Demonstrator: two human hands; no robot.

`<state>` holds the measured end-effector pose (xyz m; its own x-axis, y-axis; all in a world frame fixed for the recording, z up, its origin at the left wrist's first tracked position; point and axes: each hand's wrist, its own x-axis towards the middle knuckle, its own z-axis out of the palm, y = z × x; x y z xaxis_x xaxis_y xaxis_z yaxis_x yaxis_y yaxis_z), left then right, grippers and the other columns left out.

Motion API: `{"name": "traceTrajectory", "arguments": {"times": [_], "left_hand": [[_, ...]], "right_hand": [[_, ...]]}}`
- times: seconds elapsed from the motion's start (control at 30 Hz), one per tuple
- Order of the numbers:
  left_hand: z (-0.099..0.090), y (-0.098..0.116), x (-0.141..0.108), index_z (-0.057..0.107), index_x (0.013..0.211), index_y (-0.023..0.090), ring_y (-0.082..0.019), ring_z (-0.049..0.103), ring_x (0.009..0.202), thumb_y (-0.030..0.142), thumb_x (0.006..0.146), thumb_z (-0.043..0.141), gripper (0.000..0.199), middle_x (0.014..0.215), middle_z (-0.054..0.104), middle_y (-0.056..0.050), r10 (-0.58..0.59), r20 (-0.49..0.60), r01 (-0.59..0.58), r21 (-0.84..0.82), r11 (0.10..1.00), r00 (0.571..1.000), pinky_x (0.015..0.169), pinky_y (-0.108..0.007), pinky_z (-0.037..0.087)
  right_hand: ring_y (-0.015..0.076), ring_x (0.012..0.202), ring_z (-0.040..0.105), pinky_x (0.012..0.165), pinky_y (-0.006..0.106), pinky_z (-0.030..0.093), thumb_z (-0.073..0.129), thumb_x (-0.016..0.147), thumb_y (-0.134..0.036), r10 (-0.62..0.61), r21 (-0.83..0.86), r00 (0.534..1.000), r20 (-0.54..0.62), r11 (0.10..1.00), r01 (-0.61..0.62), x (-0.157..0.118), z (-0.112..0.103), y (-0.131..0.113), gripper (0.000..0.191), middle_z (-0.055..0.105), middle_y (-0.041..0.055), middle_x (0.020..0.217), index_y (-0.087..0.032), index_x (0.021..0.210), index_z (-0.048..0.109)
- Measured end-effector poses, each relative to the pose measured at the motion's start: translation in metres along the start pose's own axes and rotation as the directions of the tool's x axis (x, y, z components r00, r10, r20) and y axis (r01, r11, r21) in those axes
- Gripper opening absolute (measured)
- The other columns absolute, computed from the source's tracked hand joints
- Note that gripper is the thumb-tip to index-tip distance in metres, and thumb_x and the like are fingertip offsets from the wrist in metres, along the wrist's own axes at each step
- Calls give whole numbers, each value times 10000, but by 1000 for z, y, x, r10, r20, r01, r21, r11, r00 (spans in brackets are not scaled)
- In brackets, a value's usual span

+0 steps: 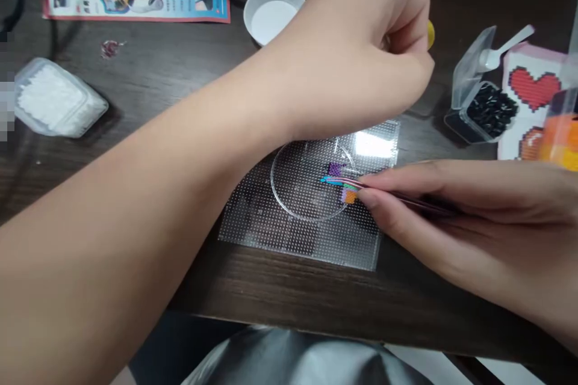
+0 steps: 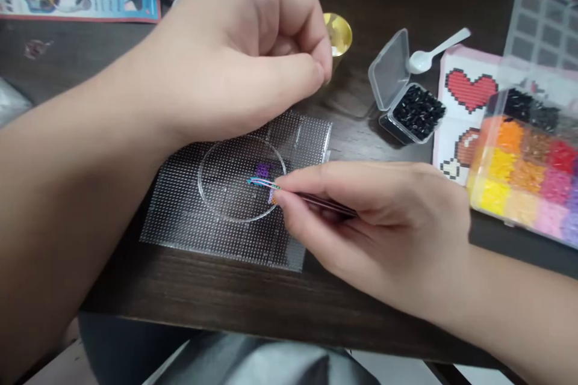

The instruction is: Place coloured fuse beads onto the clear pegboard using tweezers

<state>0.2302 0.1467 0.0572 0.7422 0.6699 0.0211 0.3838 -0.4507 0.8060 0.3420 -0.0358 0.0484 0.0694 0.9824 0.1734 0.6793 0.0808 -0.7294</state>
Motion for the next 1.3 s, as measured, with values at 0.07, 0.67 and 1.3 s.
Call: {"name": "traceTrajectory", "arguments": {"times": [0.07,0.67,1.3], "left_hand": [[0,0,0,776,823,59,-20,301,649,13,943,678,162,651,291,58,3,7,-3,14,1000,1000,700,-253,184],[3,-7,-2,727,742,39,17,330,644,-22,917,651,200,599,275,85,65,-45,-71,-159,985,997,718,-230,222],[5,-5,-2,752,749,27,5,263,638,-69,890,617,217,593,194,88,59,-52,-66,-141,988,997,685,-232,179]], "right_hand": [[140,551,746,433,256,516,851,988,-164,-17,-8,1000,-13,1000,17,1,1,-1,176,828,-55,753,-333,995,900],[115,538,715,432,275,474,851,976,-114,-16,-104,1000,-23,994,14,3,1,-6,209,811,-73,723,-318,959,890],[114,525,703,422,264,462,869,947,-78,-85,-69,993,-78,994,80,2,4,0,257,799,-76,711,-332,964,904]]}}
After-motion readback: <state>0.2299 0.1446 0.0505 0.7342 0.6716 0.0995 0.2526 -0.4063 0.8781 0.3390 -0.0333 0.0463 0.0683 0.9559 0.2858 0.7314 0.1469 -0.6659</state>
